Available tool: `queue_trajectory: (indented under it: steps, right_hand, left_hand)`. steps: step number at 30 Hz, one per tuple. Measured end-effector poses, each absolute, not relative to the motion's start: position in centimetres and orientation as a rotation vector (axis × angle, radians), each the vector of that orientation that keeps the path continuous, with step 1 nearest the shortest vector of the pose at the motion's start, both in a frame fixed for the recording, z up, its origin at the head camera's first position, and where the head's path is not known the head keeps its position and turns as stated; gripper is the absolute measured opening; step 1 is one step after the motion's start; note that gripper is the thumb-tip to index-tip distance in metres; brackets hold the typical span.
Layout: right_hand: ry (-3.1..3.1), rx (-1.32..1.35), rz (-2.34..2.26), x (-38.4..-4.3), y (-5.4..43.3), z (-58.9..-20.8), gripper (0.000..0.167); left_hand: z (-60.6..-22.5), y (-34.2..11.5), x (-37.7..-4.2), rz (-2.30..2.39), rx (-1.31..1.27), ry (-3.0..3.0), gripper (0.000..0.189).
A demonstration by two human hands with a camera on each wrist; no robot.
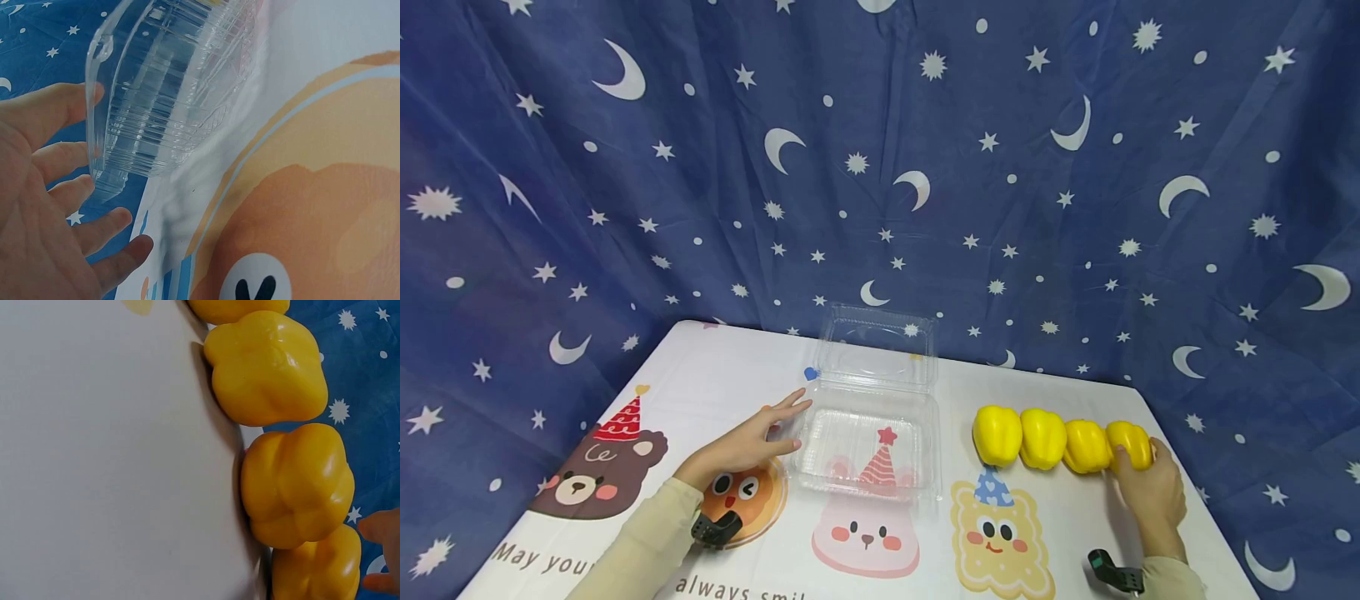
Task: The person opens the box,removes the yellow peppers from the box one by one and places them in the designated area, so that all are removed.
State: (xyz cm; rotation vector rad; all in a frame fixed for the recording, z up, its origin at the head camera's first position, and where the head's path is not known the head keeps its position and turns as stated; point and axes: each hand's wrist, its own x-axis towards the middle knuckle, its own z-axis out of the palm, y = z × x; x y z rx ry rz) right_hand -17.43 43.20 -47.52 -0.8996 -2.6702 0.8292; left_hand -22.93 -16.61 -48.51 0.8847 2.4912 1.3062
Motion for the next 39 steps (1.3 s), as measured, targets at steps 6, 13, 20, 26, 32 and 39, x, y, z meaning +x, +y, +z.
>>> queue_trajectory:
  steps: [6,13,20,26,32,39]
  right_hand:
    - [-2.671,-0.897,0.839,-17.4,43.3,-47.2,0.076]
    - [-2.697,-0.889,0.831,-17.2,43.4,-46.9,0.078]
    - [-2.670,-0.887,0.817,-16.8,43.3,-46.5,0.076]
    - [-2.631,-0.834,0.798,-16.9,42.8,-45.8,0.071]
    - [-2.623,-0.789,0.810,-17.1,41.6,-45.0,0.067]
    - [-2.609,-0.721,0.851,-16.9,39.7,-44.4,0.063]
  left_hand:
    - [-48.8,-16.5,-23.0,1.306,0.885,2.503,0.065]
    - [-48.5,-16.6,-22.9,1.297,0.873,2.486,0.065]
    - [-48.6,-16.6,-22.9,1.290,0.868,2.494,0.065]
    - [-48.7,-16.7,-23.1,1.288,0.885,2.500,0.064]
    - [-48.7,-16.6,-23.3,1.286,0.872,2.488,0.065]
    - [-48.5,-16.6,-23.2,1.285,0.866,2.490,0.065]
